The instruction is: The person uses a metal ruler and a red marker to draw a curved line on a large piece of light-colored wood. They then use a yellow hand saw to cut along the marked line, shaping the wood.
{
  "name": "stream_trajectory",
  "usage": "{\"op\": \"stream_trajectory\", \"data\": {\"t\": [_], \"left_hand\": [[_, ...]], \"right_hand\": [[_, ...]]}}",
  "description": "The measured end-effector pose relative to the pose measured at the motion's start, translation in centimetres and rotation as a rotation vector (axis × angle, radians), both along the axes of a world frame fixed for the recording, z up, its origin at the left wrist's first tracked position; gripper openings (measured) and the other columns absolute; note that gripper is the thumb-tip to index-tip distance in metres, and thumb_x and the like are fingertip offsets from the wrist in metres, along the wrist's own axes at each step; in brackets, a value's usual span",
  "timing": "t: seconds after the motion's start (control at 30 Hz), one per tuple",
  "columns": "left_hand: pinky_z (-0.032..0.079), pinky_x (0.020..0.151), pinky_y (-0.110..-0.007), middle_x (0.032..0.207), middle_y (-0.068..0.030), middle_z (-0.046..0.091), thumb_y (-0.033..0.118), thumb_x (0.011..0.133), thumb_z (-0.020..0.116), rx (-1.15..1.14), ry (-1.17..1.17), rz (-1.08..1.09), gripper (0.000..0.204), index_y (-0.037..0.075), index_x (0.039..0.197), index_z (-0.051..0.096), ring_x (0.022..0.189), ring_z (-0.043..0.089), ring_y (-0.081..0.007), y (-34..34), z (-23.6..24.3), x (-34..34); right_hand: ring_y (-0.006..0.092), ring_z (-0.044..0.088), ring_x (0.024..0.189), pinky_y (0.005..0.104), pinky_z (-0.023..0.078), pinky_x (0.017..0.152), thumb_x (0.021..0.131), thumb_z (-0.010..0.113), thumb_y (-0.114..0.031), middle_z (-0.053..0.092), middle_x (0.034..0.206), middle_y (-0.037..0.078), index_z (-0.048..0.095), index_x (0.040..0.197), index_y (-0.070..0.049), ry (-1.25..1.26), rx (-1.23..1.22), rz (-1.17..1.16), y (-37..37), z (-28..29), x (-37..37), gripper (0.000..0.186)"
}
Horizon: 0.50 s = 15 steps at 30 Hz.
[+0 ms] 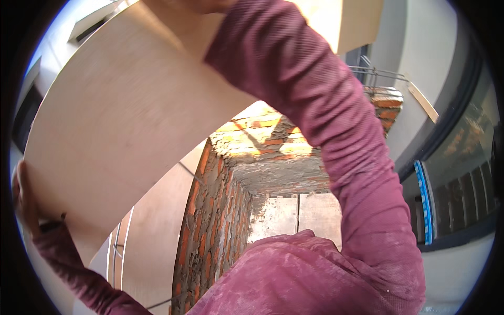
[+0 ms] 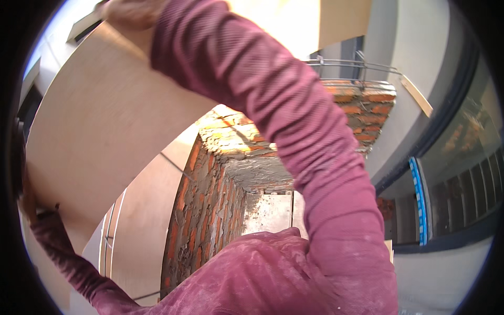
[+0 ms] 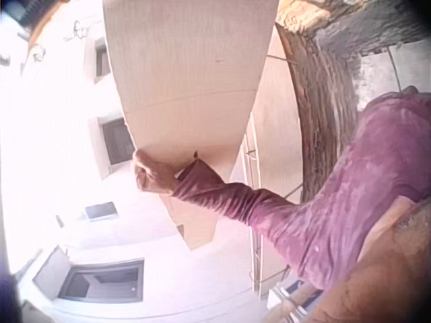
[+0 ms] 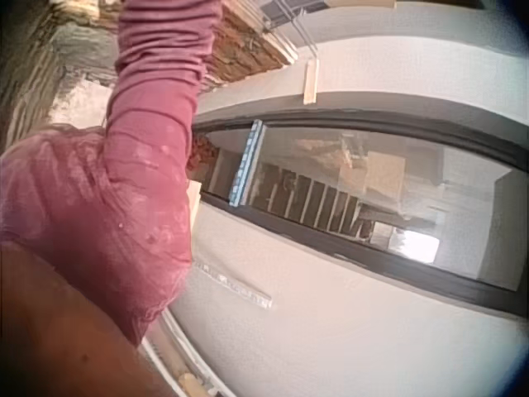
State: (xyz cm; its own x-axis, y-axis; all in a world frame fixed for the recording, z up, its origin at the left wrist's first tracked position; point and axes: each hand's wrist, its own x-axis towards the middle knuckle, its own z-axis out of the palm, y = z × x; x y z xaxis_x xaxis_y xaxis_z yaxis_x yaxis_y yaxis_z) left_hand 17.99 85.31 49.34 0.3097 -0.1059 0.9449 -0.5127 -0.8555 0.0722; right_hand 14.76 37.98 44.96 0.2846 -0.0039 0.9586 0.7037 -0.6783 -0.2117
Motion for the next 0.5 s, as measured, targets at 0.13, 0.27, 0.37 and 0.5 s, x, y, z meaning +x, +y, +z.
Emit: {"op": "stream_trajectory", "data": {"t": [0.13,0.27,0.37,0.5], "left_hand": [[0.034,0.054,-0.024,0.061,0.0057,0.046,0.047,0.092,0.067,0.115,0.045,0.041,0.043,0.007,0.077,0.067,0.058,0.039,-0.0043,-7.4,-1.7,-0.3],[0.047,0.054,-0.028,0.056,-0.0026,0.059,0.066,0.086,0.061,0.098,-0.163,0.031,0.059,0.01,0.072,0.068,0.053,0.06,-0.013,-15.5,-4.3,1.2],[0.046,0.045,-0.037,0.052,-0.0104,0.061,0.057,0.088,0.064,0.191,-0.008,0.092,0.057,0.007,0.06,0.065,0.045,0.06,-0.0197,-18.1,-4.5,-1.1],[0.052,0.058,-0.037,0.061,-0.0076,0.066,0.07,0.084,0.057,0.231,0.17,0.034,0.06,0.013,0.072,0.071,0.056,0.066,-0.0217,-20.0,-6.1,2.0]], "right_hand": [[0.0163,0.063,0.09,0.0309,0.046,0.087,0.095,0.061,-0.022,0.07,0.097,0.011,0.066,0.118,0.003,0.094,0.057,0.137,-6.4,0.8,4.6,0.034],[0.016,0.063,0.09,0.0301,0.047,0.085,0.096,0.06,-0.022,0.07,0.098,0.012,0.065,0.119,0.004,0.172,0.076,0.177,-13.7,0.9,5.5,0.035],[0.013,0.061,0.096,0.0281,0.04,0.097,0.094,0.066,-0.025,0.071,0.098,0.007,0.066,0.125,-0.003,0.186,0.113,0.182,-14.2,-0.4,6.0,0.038],[0.0121,0.06,0.103,0.0274,0.04,0.101,0.1,0.059,-0.027,0.069,0.108,0.006,0.059,0.134,-0.005,0.189,-0.033,0.004,-21.1,-1.5,7.8,0.041]]}}
